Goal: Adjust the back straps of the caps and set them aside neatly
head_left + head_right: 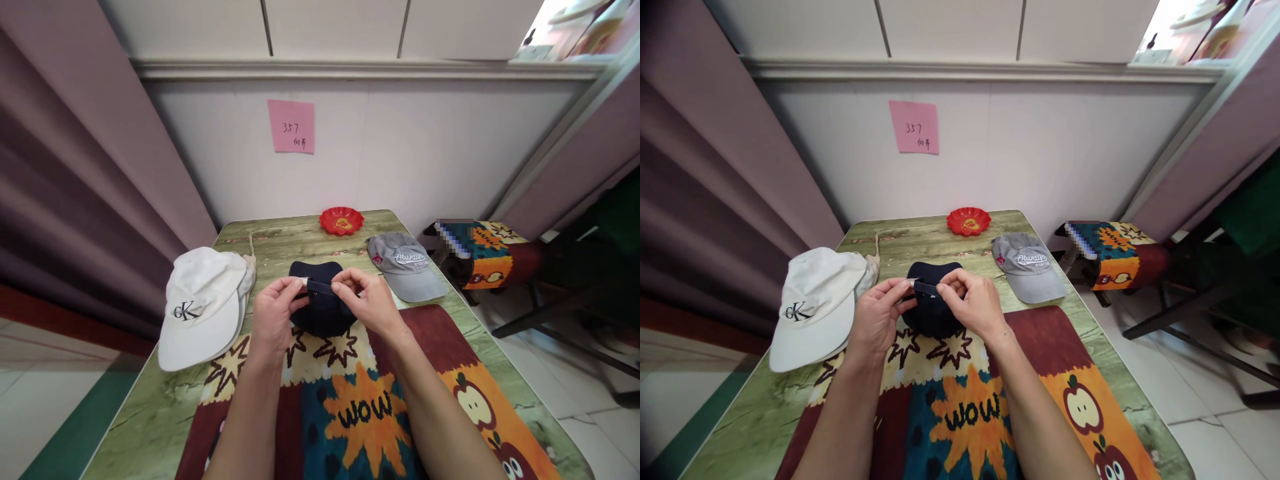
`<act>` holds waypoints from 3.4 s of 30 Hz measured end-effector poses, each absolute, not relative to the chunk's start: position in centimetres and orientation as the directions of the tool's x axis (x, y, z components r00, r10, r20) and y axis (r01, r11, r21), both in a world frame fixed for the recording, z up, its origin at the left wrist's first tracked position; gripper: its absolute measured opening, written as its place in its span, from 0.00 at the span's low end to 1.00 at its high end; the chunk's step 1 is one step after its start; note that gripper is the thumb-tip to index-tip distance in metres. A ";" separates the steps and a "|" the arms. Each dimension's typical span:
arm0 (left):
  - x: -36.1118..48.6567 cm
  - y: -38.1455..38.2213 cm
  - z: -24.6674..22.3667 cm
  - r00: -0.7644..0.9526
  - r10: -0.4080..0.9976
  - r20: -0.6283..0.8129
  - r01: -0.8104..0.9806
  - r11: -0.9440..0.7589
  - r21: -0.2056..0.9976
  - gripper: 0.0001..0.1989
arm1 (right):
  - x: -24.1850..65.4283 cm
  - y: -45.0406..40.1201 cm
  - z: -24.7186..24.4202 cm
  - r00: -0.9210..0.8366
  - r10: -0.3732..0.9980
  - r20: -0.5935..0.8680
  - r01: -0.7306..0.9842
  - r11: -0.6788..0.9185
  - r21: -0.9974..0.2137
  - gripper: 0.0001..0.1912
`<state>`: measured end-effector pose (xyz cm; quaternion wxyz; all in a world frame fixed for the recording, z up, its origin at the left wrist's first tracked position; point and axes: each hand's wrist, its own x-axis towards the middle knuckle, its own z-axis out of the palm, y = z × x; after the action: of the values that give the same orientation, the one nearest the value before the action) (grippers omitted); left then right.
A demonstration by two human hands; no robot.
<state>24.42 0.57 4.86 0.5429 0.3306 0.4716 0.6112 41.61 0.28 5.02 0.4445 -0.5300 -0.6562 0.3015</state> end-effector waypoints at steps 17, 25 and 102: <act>24.7 0.2 5.0 -0.087 0.992 -0.089 -0.310 0.058 0.949 0.11 | 41.2 0.4 4.7 -0.004 0.948 0.318 0.455 0.285 -0.844 0.10; 25.0 0.3 4.8 -0.072 0.991 -0.115 -0.340 0.084 0.937 0.12 | 41.1 0.4 4.5 -0.003 0.950 0.313 0.463 0.278 -0.841 0.09; 22.4 0.9 4.9 -0.061 0.987 -0.150 -0.202 0.135 0.970 0.17 | 45.5 1.5 3.9 -0.407 0.903 0.139 0.185 0.231 -0.955 0.20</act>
<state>22.37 0.88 4.92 0.5624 0.3916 0.5013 0.5282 45.53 1.55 3.93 0.3751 -0.3948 -0.6890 0.4782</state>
